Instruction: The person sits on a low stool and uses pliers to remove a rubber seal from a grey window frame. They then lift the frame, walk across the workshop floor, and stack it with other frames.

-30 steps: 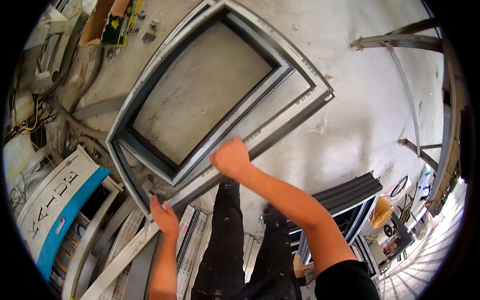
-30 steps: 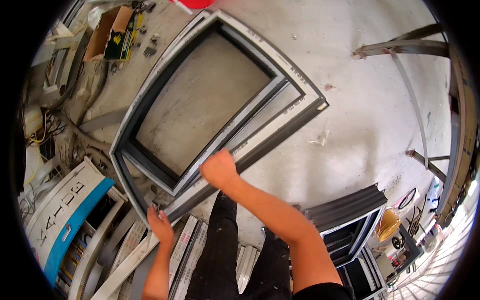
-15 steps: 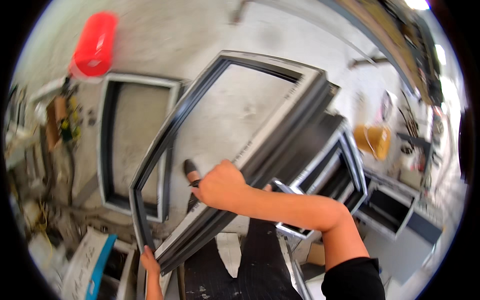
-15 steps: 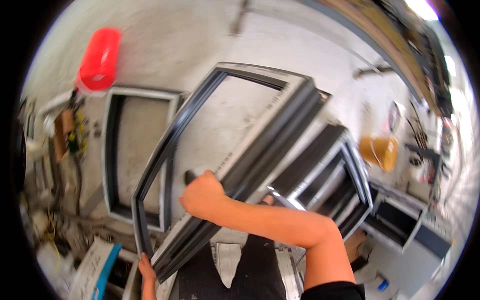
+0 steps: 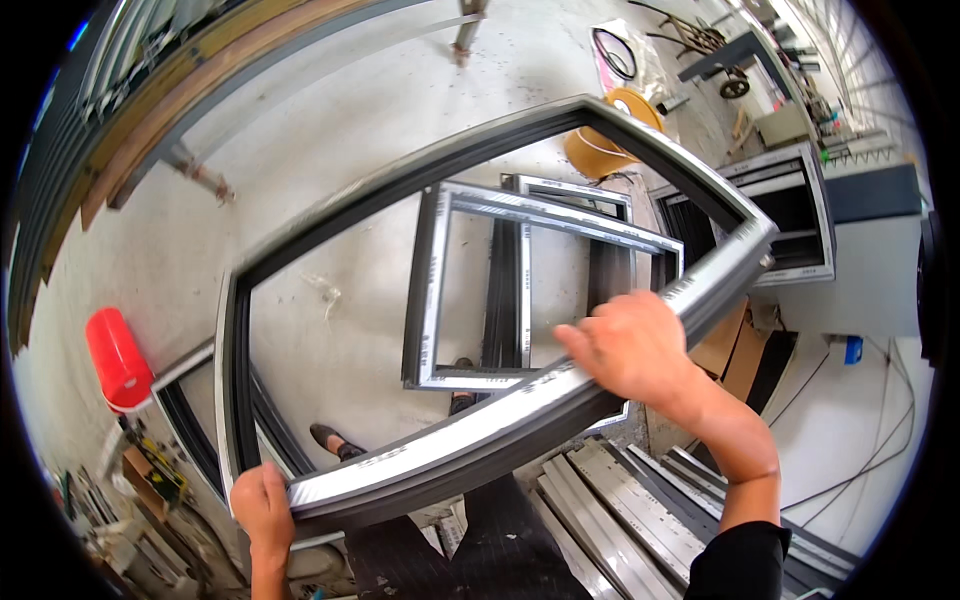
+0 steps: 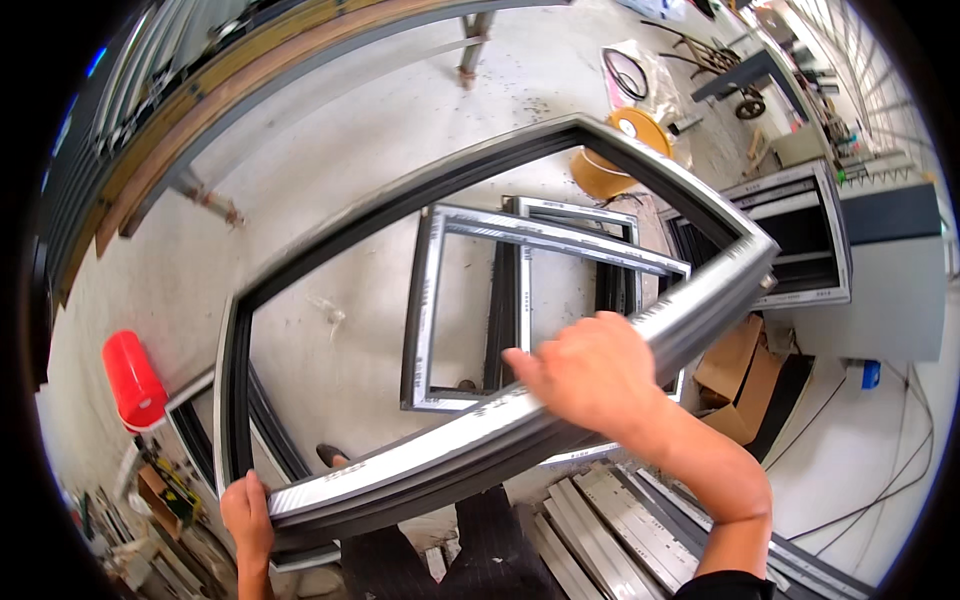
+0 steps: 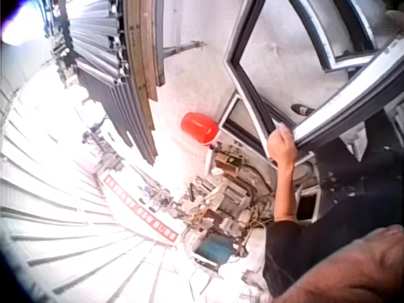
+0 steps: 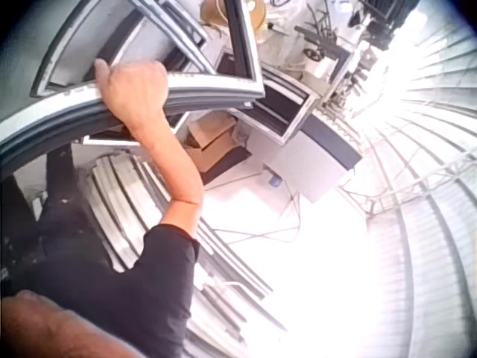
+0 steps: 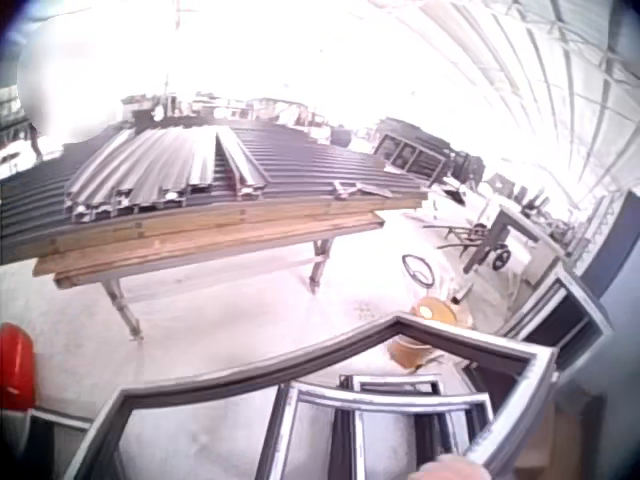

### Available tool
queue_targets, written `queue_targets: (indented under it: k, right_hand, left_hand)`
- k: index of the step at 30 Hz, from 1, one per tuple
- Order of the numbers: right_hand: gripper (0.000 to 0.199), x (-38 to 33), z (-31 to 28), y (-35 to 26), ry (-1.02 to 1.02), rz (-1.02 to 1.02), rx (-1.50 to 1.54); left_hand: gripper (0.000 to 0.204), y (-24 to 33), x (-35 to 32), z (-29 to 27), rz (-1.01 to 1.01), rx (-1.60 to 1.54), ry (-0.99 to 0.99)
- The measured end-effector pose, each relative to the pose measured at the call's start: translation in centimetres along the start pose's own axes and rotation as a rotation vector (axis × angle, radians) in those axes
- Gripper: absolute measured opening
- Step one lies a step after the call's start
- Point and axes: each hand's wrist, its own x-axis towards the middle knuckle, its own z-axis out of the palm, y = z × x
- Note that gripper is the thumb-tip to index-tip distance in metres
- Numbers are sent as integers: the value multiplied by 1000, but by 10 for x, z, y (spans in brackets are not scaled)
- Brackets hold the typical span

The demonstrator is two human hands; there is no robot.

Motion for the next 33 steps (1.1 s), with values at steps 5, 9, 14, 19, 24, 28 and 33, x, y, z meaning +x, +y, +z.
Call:
queue_targets:
  k: [5,9,14,19,24,28,33]
  right_hand:
    - [38,-105,30,126,202,267,61]
    - [37,-175,107,193,236,426,169]
    - [38,-227,227,224,141,484,171]
    - [35,-242,309,225,91,530,195]
    - [37,-233,357,223,-34,537,160]
    - [32,-222,386,218,-121,621,247]
    - [23,-199,375,212,-116,790,254]
  left_hand:
    - [36,142,52,57,388,120,-6]
    - [31,213,75,131,610,185,-29]
    - [34,202,72,249,639,257,-225]
    - [33,179,48,304,562,272,-277]
    - [29,149,49,340,582,328,-321]
    - [18,120,39,357,535,303,-458]
    - [23,100,5,321,452,170,-282]
